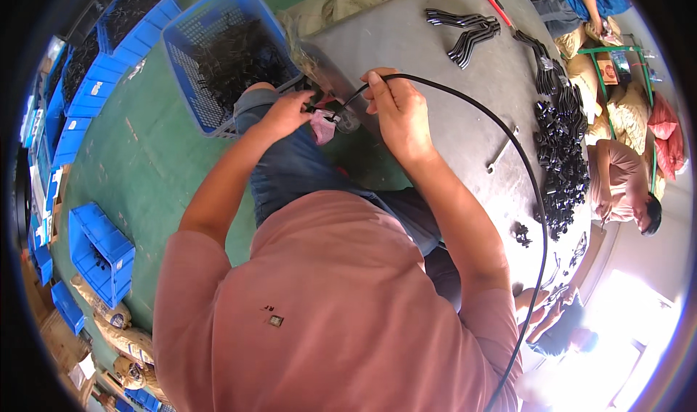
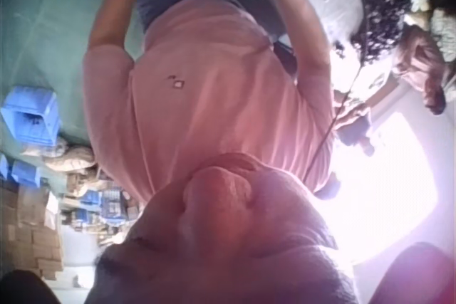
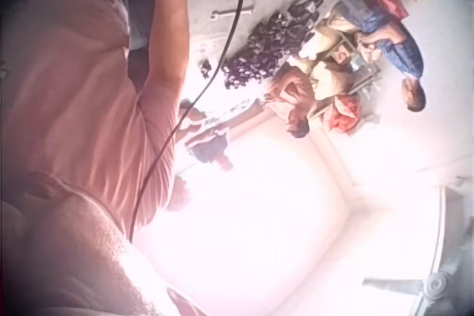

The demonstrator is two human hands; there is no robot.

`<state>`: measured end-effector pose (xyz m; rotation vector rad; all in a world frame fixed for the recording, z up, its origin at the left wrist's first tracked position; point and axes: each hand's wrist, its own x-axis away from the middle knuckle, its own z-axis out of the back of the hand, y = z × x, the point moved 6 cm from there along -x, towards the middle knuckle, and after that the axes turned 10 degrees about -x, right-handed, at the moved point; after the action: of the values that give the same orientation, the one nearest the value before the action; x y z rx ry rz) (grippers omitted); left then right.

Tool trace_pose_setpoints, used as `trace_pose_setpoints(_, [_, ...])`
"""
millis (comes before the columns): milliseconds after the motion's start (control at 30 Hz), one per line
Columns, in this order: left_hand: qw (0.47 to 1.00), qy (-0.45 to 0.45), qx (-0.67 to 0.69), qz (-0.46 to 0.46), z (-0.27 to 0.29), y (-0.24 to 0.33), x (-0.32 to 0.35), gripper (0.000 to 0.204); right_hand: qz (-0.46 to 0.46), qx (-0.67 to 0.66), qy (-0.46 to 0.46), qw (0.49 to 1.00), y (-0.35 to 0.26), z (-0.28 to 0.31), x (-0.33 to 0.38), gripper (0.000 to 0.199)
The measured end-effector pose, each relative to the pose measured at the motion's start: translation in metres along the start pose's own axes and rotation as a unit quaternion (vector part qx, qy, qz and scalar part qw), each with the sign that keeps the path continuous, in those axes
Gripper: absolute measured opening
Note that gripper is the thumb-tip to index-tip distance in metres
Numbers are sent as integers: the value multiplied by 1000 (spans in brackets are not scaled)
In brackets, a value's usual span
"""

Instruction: The person assembles clamp parts onto metal brackets by hand, tightens nuts onto the assemblies using a wrench, and adjusts a cable.

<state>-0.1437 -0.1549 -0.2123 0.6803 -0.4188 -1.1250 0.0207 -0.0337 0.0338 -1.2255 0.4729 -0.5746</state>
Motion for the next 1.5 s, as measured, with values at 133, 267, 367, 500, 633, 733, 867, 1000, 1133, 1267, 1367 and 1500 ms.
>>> trace_pose_setpoints(133, [999,-9,-34,-37,-15,31,1,71,23,25,16,999,-6,2,1,24])
trace_pose_setpoints(267, [996,-72,-36,40,-33,40,-2,81,33,19,28,999,-8,3,6,23])
trace_pose_setpoints(367, [994,-88,-32,57,-44,39,-9,79,30,25,27,999,-10,8,8,24])
trace_pose_setpoints(500, [998,-43,2,55,-57,8,-8,72,27,15,22,999,-9,6,11,24])
trace_pose_setpoints(633, [992,-47,63,103,-44,4,-13,71,33,17,19,999,-4,11,11,24])
trace_pose_setpoints(733, [997,-25,51,54,-33,19,-13,73,40,21,20,999,-6,11,8,24])
trace_pose_setpoints(867, [998,-40,-42,25,-39,46,-27,78,32,33,32,998,-8,15,6,25])
trace_pose_setpoints(1000, [986,17,-114,-119,-58,65,-45,40,223,281,-58,932,-12,17,16,12])
trace_pose_setpoints(1133, [989,12,-30,-144,-57,46,-42,39,131,64,-40,989,-11,9,20,20])
trace_pose_setpoints(1267, [982,-131,-66,-122,-33,63,-33,58,146,71,-2,987,-14,23,26,29])
trace_pose_setpoints(1367, [968,-122,-139,-170,-34,86,-56,49,125,31,-14,992,-9,39,34,32])
trace_pose_setpoints(1500, [962,-85,-145,-214,-34,95,-64,43,153,17,10,988,-9,44,38,32])
